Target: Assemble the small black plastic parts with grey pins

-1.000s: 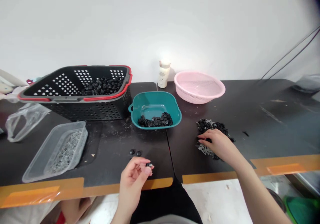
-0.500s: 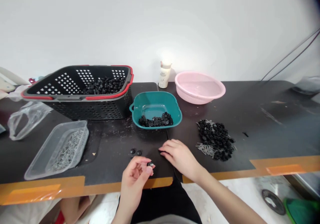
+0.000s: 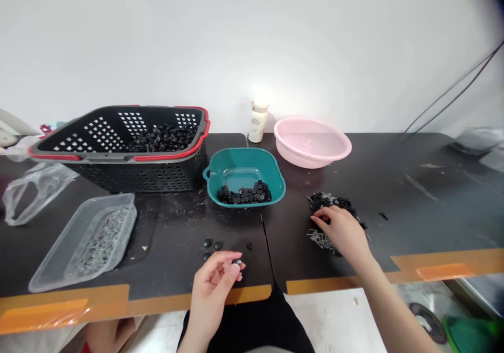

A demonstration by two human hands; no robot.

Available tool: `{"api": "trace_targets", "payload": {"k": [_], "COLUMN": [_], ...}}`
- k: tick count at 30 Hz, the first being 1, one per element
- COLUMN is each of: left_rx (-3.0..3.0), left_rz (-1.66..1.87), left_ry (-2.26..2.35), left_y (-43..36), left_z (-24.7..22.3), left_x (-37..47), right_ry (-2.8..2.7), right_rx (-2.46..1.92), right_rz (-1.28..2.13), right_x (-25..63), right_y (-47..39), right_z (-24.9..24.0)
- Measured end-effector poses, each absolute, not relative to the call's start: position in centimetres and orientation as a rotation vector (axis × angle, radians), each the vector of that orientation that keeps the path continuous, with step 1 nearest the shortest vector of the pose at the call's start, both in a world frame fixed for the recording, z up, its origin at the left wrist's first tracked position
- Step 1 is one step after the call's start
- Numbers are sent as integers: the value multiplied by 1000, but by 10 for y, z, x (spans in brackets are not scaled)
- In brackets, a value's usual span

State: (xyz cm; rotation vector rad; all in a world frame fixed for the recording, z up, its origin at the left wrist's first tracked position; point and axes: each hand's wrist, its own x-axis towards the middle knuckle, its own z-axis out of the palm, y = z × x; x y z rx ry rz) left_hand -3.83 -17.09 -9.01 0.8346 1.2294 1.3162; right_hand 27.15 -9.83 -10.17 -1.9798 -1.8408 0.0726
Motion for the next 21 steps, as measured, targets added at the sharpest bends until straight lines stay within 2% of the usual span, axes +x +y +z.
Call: {"api": "trace_targets", "payload": {"k": [5,10,16,21], "left_rx": [810,831,951,960], "left_rz": [1353,1376,1388,1438], "left_ry": [1240,1183,1053,1017], "left_y": [-172,-170,-167,-166], "left_z": [-86,-79,-71,-62], "left_x": [-41,-46,-45,-42], "right_ry": [-1843,-1699,-1898,-1801], "right_rx": [-1801,-1364,-876,-756], "right_rz": [275,802,748,936], "right_x": [248,197,148,132], "right_y": [-104,-124,-132,-134], "right_z": [-91,-65,-48,-51]}}
